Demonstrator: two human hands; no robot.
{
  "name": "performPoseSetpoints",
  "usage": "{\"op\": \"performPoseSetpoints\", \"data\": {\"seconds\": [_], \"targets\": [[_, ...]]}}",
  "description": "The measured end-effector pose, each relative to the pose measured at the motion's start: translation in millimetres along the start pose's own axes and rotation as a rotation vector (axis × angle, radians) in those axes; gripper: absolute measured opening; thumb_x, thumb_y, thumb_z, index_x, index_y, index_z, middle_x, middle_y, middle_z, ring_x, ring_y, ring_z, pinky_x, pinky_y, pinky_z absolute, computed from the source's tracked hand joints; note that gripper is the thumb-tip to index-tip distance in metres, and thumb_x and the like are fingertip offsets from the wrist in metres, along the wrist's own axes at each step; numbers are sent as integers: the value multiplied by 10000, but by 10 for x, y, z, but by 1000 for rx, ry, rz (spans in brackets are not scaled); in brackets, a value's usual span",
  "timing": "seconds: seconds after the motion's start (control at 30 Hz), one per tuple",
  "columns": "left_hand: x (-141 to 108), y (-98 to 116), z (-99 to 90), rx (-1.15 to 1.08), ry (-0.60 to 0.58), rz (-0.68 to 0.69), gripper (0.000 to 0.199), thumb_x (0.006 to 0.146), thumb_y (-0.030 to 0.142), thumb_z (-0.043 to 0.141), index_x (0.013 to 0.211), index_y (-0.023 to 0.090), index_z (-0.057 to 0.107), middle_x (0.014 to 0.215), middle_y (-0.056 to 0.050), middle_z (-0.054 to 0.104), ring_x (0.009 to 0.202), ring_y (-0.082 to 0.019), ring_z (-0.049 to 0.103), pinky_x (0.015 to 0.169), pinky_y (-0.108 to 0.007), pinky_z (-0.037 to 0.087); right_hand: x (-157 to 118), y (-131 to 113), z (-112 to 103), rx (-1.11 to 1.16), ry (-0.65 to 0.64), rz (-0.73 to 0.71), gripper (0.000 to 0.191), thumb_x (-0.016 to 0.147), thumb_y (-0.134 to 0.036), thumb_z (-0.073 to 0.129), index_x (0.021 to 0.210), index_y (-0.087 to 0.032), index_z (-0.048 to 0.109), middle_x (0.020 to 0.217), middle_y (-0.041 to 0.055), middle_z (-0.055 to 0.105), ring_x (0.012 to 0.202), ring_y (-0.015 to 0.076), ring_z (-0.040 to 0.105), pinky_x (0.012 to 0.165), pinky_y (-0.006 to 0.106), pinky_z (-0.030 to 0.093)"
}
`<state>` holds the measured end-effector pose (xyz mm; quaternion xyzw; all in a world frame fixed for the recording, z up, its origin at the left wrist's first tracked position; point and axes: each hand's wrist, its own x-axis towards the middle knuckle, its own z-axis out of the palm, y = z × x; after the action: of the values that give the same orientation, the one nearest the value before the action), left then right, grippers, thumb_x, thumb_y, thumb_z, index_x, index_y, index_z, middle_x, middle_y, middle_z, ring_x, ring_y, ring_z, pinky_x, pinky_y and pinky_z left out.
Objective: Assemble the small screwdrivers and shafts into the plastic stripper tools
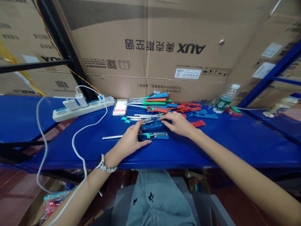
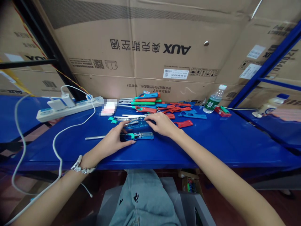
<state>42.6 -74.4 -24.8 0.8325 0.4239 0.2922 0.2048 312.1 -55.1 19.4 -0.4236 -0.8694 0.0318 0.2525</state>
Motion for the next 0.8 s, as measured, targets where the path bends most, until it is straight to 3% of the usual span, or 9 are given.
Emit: {"op": "performPoseSetpoints", "data": {"seconds": [0.13, 0.2, 0.3, 0.4, 0.6, 0.8], "targets": [[-15, 98, -38, 64, 92, 100, 807, 834, 454, 800, 1498, 263, 383, 1477, -144, 452, 1294, -330, 546, 1086, -521, 487, 22, 68, 81, -65, 1, 53, 198, 966, -201, 574, 1074, -209, 740, 1069, 92, 764, 1057, 282, 643, 962, 483, 432], [-17, 151, -57, 142, 94, 138, 687, 853, 455, 783, 1429, 253, 468, 1437, -134, 485, 1335, -350, 501, 1110, -547, 449, 24, 49, 109, -94, -14, 46, 200, 965, -211, 572, 1084, -207, 733, 1079, 98, 752, 1087, 299, 609, 957, 492, 420], [-15, 187, -65, 198, 22, 146, 483, 912, 451, 718, 1326, 252, 570, 1306, -105, 592, 1212, -337, 570, 1035, -542, 478, -18, -42, 124, -104, 54, 8, 229, 968, -243, 566, 1144, -200, 707, 1159, 118, 708, 1119, 309, 567, 966, 493, 411], [-6, 168, -51, 187, -44, 149, 372, 949, 425, 676, 1268, 244, 617, 1228, -88, 654, 1146, -313, 611, 1037, -532, 467, -119, -163, 121, -69, 78, -43, 207, 975, -256, 548, 1108, -206, 699, 1107, 112, 682, 1069, 288, 566, 936, 461, 420], [14, 100, -10, 170, -60, 157, 325, 946, 391, 688, 1221, 225, 643, 1198, -99, 666, 1159, -314, 613, 1051, -553, 457, -312, -260, 115, -51, -82, -89, 156, 974, -293, 606, 1081, -224, 696, 1047, 84, 666, 1033, 271, 572, 931, 452, 416], [10, 106, -7, 122, -65, 141, 331, 947, 347, 685, 1258, 241, 641, 1201, -97, 611, 1129, -310, 603, 1021, -558, 480, -327, -230, 156, 65, -82, -9, 122, 958, -267, 662, 1069, -219, 669, 1076, 80, 647, 1087, 273, 571, 964, 450, 424]]}}
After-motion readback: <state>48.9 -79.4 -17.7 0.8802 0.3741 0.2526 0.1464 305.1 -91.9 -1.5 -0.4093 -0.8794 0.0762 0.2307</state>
